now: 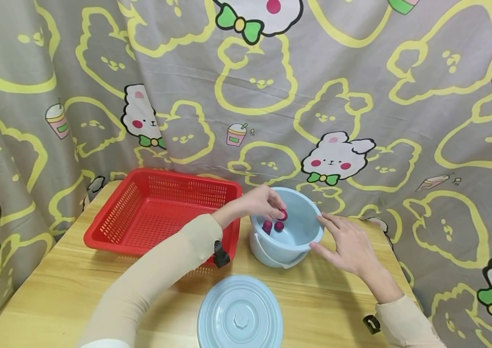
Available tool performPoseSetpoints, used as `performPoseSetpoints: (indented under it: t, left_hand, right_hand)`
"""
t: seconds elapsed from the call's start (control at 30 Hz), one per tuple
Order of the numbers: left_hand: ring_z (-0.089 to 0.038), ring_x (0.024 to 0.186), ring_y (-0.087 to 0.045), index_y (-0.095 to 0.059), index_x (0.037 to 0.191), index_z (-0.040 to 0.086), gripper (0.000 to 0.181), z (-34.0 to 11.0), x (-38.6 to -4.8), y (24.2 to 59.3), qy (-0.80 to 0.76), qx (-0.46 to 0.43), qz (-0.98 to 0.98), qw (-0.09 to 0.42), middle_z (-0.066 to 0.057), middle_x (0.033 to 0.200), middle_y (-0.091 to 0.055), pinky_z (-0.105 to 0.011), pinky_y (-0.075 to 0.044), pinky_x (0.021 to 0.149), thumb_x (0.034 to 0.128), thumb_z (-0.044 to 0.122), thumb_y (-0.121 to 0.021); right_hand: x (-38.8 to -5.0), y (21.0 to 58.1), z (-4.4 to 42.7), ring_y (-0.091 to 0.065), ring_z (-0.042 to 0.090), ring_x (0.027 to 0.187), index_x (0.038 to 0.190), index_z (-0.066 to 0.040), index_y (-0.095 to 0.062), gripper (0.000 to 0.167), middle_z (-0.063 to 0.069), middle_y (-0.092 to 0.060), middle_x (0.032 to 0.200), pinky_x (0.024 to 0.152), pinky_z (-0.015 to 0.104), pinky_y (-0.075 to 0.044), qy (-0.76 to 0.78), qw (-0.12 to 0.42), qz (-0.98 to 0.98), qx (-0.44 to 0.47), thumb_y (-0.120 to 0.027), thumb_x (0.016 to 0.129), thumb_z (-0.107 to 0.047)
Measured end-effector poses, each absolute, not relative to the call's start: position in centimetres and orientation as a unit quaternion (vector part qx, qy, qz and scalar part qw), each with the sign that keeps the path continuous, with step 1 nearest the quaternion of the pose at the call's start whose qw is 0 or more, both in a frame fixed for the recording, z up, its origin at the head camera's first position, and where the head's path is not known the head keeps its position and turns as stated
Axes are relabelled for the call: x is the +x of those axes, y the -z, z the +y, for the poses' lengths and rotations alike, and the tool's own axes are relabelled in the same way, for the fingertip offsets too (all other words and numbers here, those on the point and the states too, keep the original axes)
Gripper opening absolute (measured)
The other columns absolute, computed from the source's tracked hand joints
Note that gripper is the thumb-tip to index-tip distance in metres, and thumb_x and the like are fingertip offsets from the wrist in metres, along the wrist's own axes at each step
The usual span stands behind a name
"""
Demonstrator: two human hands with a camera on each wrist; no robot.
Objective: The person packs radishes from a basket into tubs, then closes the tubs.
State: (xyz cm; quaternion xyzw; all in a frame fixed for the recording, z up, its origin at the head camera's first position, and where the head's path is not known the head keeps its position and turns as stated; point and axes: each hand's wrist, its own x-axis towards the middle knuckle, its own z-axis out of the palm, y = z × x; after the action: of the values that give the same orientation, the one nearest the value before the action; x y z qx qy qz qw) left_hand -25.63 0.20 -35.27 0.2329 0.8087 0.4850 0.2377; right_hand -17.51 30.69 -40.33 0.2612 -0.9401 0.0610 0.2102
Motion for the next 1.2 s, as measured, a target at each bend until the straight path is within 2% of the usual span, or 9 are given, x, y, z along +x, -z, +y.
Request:
performPoseSetpoints:
  t: [0.13, 0.27, 0.33, 0.47, 0.7, 0.97, 1.2]
  left_hand:
    - [-0.03, 0.102, -0.079, -0.077, 0.115, 0.008, 0.023, 0.7, -25.7, 35.3, -0.478, 0.225, 0.815, 0.237, -0.013, 0.115, -0.079, -0.03, -0.067, 0.085, 0.0932, 0.014, -0.081]
    - [-0.026, 0.095, -0.08, -0.076, 0.116, 0.005, 0.025, 1.0, -25.6, 35.3, -0.472, 0.223, 0.817, 0.245, -0.014, 0.113, -0.078, -0.034, -0.067, 0.089, 0.0933, 0.013, -0.081]
    - [-0.028, 0.096, -0.08, -0.074, 0.119, 0.003, 0.028, 0.9, -25.6, 35.3, -0.47, 0.226, 0.816, 0.247, -0.015, 0.114, -0.078, -0.036, -0.066, 0.091, 0.094, 0.013, -0.08]
    - [-0.033, 0.101, -0.079, -0.073, 0.123, 0.002, 0.031, 0.3, -25.7, 35.0, -0.47, 0.237, 0.819, 0.229, -0.015, 0.117, -0.078, -0.032, -0.066, 0.089, 0.0956, 0.013, -0.078]
    - [-0.036, 0.105, -0.078, -0.074, 0.12, 0.001, 0.028, -2.0, -26.3, 34.1, -0.499, 0.222, 0.815, 0.196, -0.018, 0.115, -0.076, -0.033, -0.067, 0.088, 0.0957, 0.013, -0.078]
    - [-0.026, 0.102, -0.079, -0.075, 0.122, 0.004, 0.029, -5.3, -27.3, 33.5, -0.488, 0.192, 0.833, 0.178, -0.016, 0.118, -0.076, -0.034, -0.067, 0.09, 0.0959, 0.017, -0.079]
    - [-0.037, 0.112, -0.076, -0.074, 0.122, 0.003, 0.028, -8.1, -28.2, 33.7, -0.5, 0.165, 0.831, 0.178, -0.018, 0.124, -0.075, -0.036, -0.067, 0.091, 0.0969, 0.016, -0.077]
  right_hand:
    - [-17.5, 40.3, 30.7, -0.069, 0.041, 0.121, 0.14, -0.009, -0.066, 0.073, 0.015, -0.068, 0.141, 0.095, 0.062, -0.058, -0.058, 0.21, -0.94, 0.262, -0.077, 0.086, -0.057]
    - [-17.5, 40.3, 30.6, -0.069, 0.041, 0.121, 0.139, -0.009, -0.067, 0.073, 0.015, -0.069, 0.141, 0.095, 0.062, -0.058, -0.057, 0.211, -0.94, 0.264, -0.077, 0.086, -0.057]
    - [-17.5, 40.3, 30.6, -0.069, 0.041, 0.121, 0.139, -0.009, -0.067, 0.073, 0.015, -0.069, 0.14, 0.095, 0.062, -0.058, -0.057, 0.212, -0.939, 0.265, -0.077, 0.086, -0.057]
    - [-17.5, 40.4, 30.6, -0.07, 0.041, 0.12, 0.139, -0.008, -0.067, 0.073, 0.015, -0.069, 0.139, 0.094, 0.062, -0.058, -0.058, 0.214, -0.939, 0.265, -0.077, 0.085, -0.057]
    - [-17.5, 40.3, 30.6, -0.07, 0.04, 0.119, 0.139, -0.009, -0.067, 0.073, 0.014, -0.07, 0.139, 0.093, 0.061, -0.059, -0.058, 0.219, -0.938, 0.263, -0.077, 0.084, -0.057]
    - [-17.5, 40.3, 30.6, -0.07, 0.04, 0.12, 0.139, -0.009, -0.067, 0.074, 0.014, -0.07, 0.139, 0.093, 0.062, -0.059, -0.054, 0.218, -0.938, 0.263, -0.077, 0.084, -0.057]
    - [-17.5, 40.3, 30.6, -0.07, 0.04, 0.121, 0.139, -0.009, -0.067, 0.073, 0.014, -0.069, 0.14, 0.094, 0.062, -0.059, -0.056, 0.218, -0.938, 0.264, -0.077, 0.084, -0.057]
